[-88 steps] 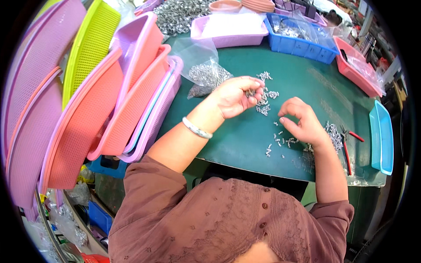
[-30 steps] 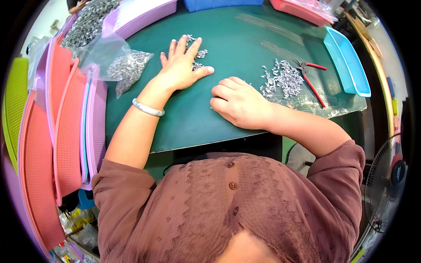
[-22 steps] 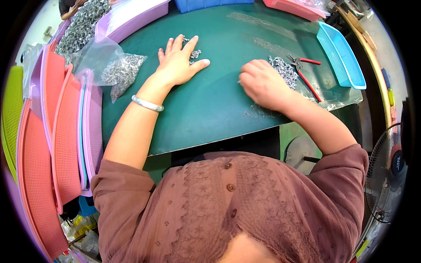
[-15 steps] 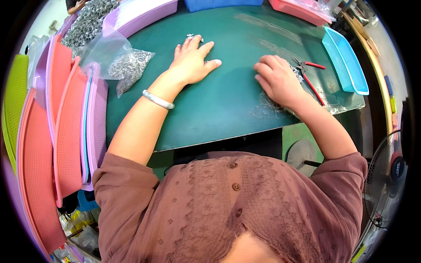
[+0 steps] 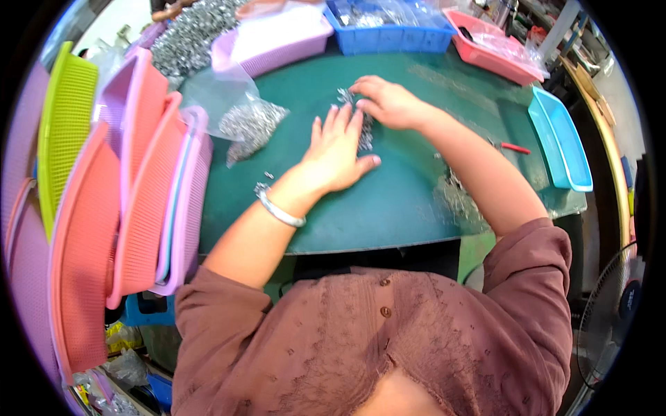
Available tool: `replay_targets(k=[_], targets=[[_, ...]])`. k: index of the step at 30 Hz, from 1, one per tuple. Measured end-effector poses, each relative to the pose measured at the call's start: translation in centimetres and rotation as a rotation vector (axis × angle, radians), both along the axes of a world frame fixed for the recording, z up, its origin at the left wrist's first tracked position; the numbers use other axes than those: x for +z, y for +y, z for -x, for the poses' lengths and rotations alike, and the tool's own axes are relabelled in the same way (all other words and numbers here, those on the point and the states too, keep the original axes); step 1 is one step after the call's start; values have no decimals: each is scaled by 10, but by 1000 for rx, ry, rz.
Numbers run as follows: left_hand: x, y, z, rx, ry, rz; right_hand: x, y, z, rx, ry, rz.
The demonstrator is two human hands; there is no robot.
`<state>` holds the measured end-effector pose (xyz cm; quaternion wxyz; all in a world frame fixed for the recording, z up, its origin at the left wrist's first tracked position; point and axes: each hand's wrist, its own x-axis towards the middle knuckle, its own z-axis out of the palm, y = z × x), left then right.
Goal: The person sits at a green workbench and repeatedly picks up small silver metal pieces, joining them together by hand. They occasionally gather scattered pieces from the table surface and continue the assembly process throughout the video.
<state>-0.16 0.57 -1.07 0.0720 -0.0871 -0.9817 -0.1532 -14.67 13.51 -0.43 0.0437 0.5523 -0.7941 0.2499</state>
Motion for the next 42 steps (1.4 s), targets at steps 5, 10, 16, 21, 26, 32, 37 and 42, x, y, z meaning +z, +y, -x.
replay_targets(k=[5,10,16,21,26,32,37,42], targets=[[3,0,-2,121,-112,-8,-26,-46,18,37,7,-26],[-8,-1,0,97,-105,-85,-21,-30,-7,144,-151,85],[-10,10,-15,-63,34,-186,-15,4,-38,62,-259,152],[3,7,-12,-253,46,-327,0,21,-64,35,-539,169],[4,-1,-6,10,205,-271,11,23,-56,-34,-204,123],[-5,-14,1,-39,48,-218,33,37,-56,87,-84,-239],[1,-15,9,-102,177,-390,30,44,-57,96,-141,-253],[-19,-21,23,-51,252,-177,30,46,-58,106,-173,-208]])
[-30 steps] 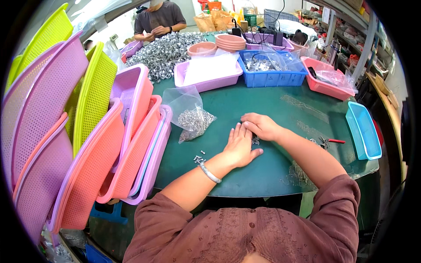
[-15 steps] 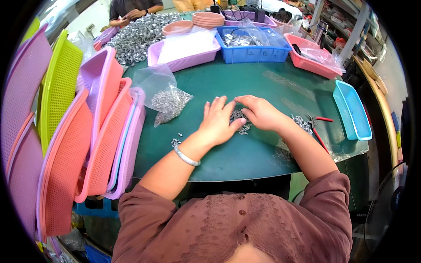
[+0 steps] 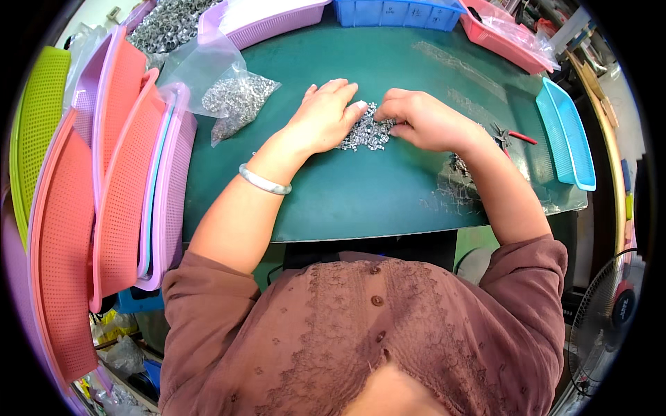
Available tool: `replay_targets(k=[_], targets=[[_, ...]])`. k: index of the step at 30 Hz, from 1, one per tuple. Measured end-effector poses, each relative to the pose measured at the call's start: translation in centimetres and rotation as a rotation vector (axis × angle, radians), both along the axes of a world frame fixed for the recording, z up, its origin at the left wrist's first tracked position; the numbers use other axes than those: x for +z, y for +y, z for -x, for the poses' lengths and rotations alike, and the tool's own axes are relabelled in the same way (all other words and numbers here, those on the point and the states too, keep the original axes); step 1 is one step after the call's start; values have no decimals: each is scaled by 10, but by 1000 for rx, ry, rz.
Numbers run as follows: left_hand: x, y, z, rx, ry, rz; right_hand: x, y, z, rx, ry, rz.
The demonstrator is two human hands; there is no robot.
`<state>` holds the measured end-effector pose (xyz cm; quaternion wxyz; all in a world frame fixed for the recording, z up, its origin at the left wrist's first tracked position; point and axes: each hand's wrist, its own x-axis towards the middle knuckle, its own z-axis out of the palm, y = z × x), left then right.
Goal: The person sits at a green workbench and repeatedly picks up small silver metal pieces, joining them together by hand. They occasionally gather scattered pieces from the table surface and continue the assembly process throughout the video.
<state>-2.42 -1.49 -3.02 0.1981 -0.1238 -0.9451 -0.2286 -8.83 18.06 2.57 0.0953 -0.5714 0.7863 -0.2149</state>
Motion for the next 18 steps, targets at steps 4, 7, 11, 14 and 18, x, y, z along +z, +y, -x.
replay_targets(k=[4,7,11,14,18], targets=[[25,9,-12,-156,-204,-105,-9,8,5,-19,27,105],[22,10,-21,-215,-228,-205,-15,12,4,-76,8,116],[24,12,-28,-256,-156,-261,-12,14,-5,-117,0,112],[23,11,-29,-246,-58,-249,-17,12,-7,-99,44,179],[23,6,-26,-177,-46,-234,-22,2,-13,-52,107,306]])
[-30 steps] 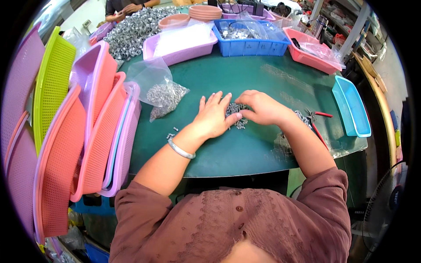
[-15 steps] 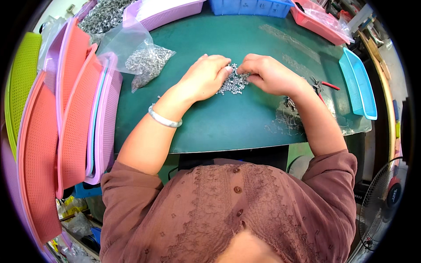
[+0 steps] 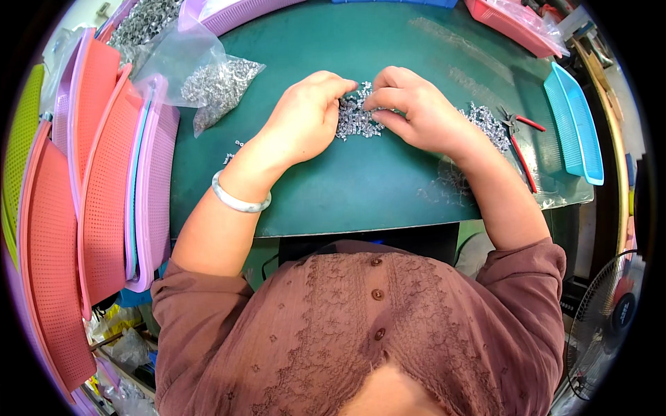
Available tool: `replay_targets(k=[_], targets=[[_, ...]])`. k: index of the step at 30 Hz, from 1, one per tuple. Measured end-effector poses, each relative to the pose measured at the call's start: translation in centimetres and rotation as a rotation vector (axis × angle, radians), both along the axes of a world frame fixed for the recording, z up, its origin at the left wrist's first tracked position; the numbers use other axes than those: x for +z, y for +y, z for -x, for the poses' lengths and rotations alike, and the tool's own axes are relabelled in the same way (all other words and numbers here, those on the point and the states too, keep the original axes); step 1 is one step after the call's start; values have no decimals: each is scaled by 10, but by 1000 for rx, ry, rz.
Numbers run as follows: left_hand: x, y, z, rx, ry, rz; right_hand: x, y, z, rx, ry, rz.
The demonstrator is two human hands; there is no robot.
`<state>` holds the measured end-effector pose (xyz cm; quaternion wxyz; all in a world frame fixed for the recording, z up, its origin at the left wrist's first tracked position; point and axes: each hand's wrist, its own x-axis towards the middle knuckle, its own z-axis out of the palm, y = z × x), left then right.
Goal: The person sits at a green workbench and repeatedly picks up small silver metal pieces, joining them together by hand. They occasionally gather scattered pieces from the table surface and continue the assembly process throughout the video.
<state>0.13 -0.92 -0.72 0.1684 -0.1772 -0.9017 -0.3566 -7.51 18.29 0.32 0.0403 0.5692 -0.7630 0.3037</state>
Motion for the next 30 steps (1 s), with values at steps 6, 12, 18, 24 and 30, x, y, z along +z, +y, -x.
replay_targets(k=[6,12,18,24,30], targets=[[-1,0,-2,67,-28,-1,-7,-10,-5,-14,64,-15],[1,-1,-2,90,-98,-1,-7,-7,0,-15,-32,50],[6,8,-7,50,-154,-143,-4,-6,-5,-78,-372,96],[5,12,-6,43,-92,-153,-2,-6,-4,-29,-286,121],[3,14,-6,55,-62,-192,-2,-6,-6,-33,-306,147]])
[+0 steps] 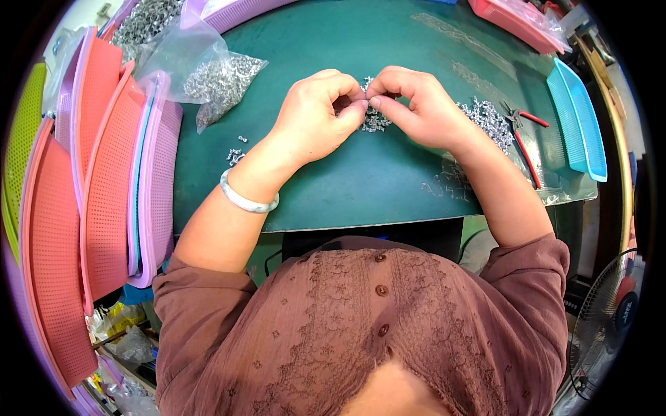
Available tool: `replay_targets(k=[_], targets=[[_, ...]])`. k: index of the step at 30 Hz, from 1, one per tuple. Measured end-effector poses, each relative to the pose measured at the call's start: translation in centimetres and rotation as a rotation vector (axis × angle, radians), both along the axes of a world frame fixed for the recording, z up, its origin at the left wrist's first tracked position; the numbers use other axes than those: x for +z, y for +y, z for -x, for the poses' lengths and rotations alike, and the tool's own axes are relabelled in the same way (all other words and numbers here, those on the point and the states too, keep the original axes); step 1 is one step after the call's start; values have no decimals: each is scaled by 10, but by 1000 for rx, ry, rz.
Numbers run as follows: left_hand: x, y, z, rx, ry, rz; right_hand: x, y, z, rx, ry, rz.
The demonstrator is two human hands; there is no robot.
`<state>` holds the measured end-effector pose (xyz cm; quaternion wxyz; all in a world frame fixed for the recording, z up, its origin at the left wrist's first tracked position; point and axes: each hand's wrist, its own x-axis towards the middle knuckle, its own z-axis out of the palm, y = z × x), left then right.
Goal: The person sits at a green workbench and repeatedly picks up small silver metal pieces, joining them together by hand. They occasionally gather scattered pieces from the table surface and continue the assembly process throughout the video.
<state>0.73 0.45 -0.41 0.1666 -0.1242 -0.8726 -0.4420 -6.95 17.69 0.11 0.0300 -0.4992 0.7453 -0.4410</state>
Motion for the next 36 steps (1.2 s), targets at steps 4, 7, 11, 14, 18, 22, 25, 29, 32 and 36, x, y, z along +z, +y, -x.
replay_targets(k=[4,7,11,14,18,22,25,29,32,36], targets=[[0,0,0,55,-50,-114,-1,-1,0,-63,2,56],[-1,-2,1,73,-124,-211,4,2,0,-64,-59,15],[0,-1,1,68,-209,-303,-2,1,1,-3,-59,57],[2,1,-1,77,-204,-274,-1,1,0,-10,-56,52],[2,2,-1,48,-231,-343,1,1,1,-29,-42,48],[2,0,-1,22,-252,-375,4,2,0,-38,-68,42],[3,0,-1,13,-262,-385,4,2,0,-29,-45,44],[2,0,-1,2,-267,-394,4,2,0,-30,-36,83],[3,0,-2,8,-279,-408,4,2,0,-28,-30,90],[2,-1,-2,-5,-265,-416,4,2,0,-25,-30,106]])
